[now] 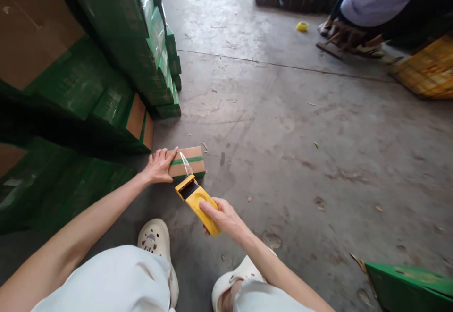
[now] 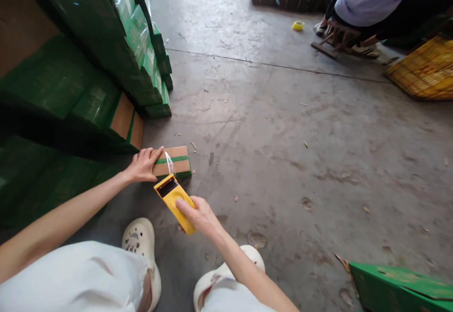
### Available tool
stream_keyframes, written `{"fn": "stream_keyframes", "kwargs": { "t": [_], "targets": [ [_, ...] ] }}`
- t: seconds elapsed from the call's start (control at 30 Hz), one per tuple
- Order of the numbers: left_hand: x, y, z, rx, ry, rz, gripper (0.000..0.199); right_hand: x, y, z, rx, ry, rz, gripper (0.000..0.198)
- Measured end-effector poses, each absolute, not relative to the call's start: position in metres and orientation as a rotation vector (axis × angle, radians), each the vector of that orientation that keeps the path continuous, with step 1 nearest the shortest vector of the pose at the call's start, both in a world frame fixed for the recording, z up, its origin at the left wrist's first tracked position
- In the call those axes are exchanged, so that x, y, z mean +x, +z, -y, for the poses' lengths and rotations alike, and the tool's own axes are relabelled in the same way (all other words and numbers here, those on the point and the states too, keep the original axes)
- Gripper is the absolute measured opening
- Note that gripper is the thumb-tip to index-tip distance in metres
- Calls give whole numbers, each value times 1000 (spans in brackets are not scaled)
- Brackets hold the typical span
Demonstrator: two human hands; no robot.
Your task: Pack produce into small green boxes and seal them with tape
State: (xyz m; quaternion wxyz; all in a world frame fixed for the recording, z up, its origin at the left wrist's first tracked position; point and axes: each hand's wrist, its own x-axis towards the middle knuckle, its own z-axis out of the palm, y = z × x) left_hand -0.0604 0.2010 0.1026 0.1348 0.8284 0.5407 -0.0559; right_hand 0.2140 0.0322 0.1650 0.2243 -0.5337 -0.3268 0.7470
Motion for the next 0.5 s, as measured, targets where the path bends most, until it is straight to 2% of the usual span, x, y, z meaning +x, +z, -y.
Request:
{"fn": "stream_keyframes", "kwargs": {
  "t": [0.1, 0.23, 0.5],
  "targets": [
    [-37, 95, -150, 2207, -23, -1883, 131, 234, 184, -26, -1541, 2016, 934, 56],
    [-10, 90, -106, 2160, 87, -1962, 129, 264, 205, -11, -1675, 1981, 898, 57],
    [0, 96, -111, 2116, 53, -1999, 128, 266, 215, 21, -1726, 1917, 920, 60]
  ]
}}
